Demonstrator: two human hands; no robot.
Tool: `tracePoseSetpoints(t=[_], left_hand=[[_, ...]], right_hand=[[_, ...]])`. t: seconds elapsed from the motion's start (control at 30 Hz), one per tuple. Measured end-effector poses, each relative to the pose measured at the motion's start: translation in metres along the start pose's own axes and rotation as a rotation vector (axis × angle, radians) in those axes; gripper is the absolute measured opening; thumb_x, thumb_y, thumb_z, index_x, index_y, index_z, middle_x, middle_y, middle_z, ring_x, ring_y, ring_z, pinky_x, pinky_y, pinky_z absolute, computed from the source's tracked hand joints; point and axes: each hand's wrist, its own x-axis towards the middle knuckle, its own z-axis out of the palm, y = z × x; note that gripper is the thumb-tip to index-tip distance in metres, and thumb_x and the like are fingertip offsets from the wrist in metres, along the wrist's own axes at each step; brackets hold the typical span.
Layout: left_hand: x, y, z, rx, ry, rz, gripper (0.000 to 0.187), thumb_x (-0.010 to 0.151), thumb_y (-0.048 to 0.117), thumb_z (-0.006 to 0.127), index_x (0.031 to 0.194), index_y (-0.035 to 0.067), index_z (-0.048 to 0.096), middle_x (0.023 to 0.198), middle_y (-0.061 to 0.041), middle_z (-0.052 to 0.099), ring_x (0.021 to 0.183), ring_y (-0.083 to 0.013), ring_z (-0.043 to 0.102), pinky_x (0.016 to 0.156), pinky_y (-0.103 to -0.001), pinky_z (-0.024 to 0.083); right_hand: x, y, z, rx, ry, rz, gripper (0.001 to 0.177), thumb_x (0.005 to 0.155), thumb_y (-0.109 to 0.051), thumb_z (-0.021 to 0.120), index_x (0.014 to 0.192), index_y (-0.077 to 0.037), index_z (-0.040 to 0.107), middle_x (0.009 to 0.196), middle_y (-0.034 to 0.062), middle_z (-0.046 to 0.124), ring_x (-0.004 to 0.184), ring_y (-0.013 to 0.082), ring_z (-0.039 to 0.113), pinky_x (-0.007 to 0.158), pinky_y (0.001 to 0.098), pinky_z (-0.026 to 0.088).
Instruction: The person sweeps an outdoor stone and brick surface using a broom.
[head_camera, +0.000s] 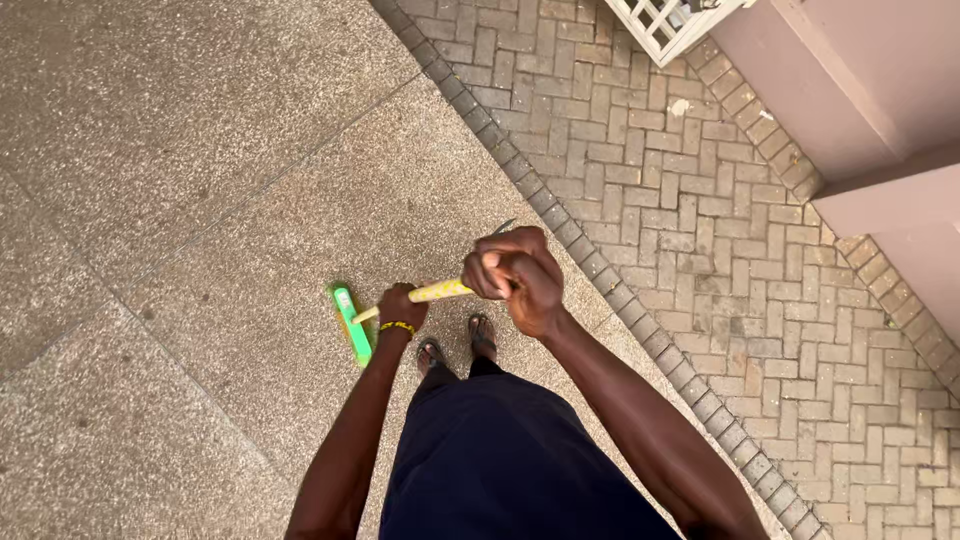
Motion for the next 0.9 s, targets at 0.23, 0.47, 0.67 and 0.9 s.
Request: tracePoseSetpoints(t=[0.23, 0.47, 0.67, 0.9], left_hand=[[0.043, 0.063, 0.099, -0.468, 0.085, 0.526, 0.022, 0.072, 0.021, 0.079, 0.087, 0.005, 0.074, 0.084, -0.017, 0.073, 0.076, -0.0336, 0.07, 0.069, -0.045, 0.057], [0.061, 0.073, 0.048, -1.11, -0.499, 0.176, 0.027, 0.078, 0.019, 0.082, 0.096, 0.001, 0.071, 0.085, -0.012, 0.072, 0.077, -0.0248, 0.067, 0.07, -0.038, 0.053], [0.015, 0.096, -0.065, -0.423, -0.077, 0.33, 0.032, 0.074, 0.019, 0.08, 0.1, 0.003, 0.068, 0.097, -0.015, 0.072, 0.09, -0.0298, 0.072, 0.08, -0.04, 0.057], [0.037, 0.045, -0.057, -0.061, 0.001, -0.143, 0.021, 0.085, 0.027, 0.077, 0.09, 0.006, 0.076, 0.086, -0.02, 0.075, 0.083, -0.0386, 0.074, 0.073, -0.047, 0.057]], right_hand=[[-0.028, -0.049, 0.012, -0.615, -0.186, 0.091, 0.023, 0.087, -0.014, 0.046, 0.065, -0.006, 0.05, 0.053, 0.0033, 0.046, 0.041, 0.0153, 0.039, 0.043, 0.0359, 0.035], [-0.011, -0.078, 0.078, -0.709, -0.479, 0.087, 0.012, 0.084, -0.011, 0.054, 0.074, -0.004, 0.051, 0.062, 0.0082, 0.048, 0.055, 0.026, 0.052, 0.052, 0.0375, 0.034], [0.021, -0.104, 0.049, -0.598, -0.168, -0.037, 0.025, 0.084, -0.022, 0.05, 0.065, -0.005, 0.048, 0.054, 0.0042, 0.041, 0.046, 0.0164, 0.04, 0.051, 0.0362, 0.03], [0.026, -0.026, -0.01, 0.053, 0.091, 0.126, 0.033, 0.093, -0.016, 0.046, 0.062, -0.009, 0.036, 0.054, 0.0053, 0.038, 0.049, 0.0149, 0.033, 0.055, 0.0373, 0.031]])
